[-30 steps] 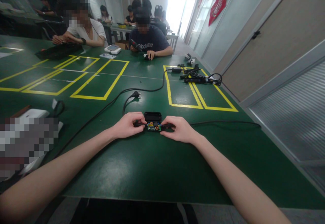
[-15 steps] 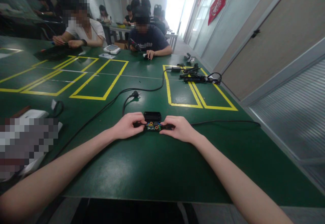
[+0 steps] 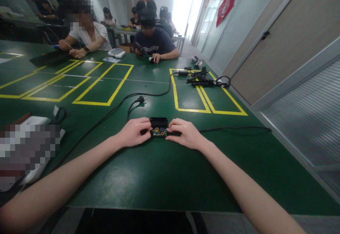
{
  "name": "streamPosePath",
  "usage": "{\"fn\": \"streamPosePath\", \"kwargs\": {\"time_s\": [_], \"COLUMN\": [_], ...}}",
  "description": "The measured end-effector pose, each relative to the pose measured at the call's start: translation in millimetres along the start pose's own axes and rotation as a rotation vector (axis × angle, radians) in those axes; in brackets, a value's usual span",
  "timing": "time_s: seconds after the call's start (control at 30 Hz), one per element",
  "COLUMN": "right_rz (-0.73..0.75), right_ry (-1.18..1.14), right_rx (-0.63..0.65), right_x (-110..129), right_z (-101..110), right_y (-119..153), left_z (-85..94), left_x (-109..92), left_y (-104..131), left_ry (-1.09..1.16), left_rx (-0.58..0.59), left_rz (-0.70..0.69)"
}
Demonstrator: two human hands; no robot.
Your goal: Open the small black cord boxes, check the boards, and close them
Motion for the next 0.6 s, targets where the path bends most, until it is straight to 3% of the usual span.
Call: {"fn": "streamPosePath", "kwargs": {"time_s": [0.33,0.6], "right_rz": [0.003,-0.074], "right_ry": [0.013,0.054], "right_rx": [-0.032,-0.160], "right_x": [4,-5], "right_z": [0,5], "right_y": [-1,-2], "left_z": [-0.8,-0.3], "left_x": [-13,-14], "left_y": [-9,-9], "left_ry": [-0.169,-0.186], "left_rx": [0.123,0.143], "left_rz": [-0.091,-0.088]}}
Point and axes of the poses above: each hand's wrist, its own y-axis away from the middle knuckle, its own z-axis out of the back of the hand, x = y × z, the point moved 9 cm from there along -y, towards the middle knuckle, and after that the axes turned 14 degrees about -z, right-handed, at the moved point
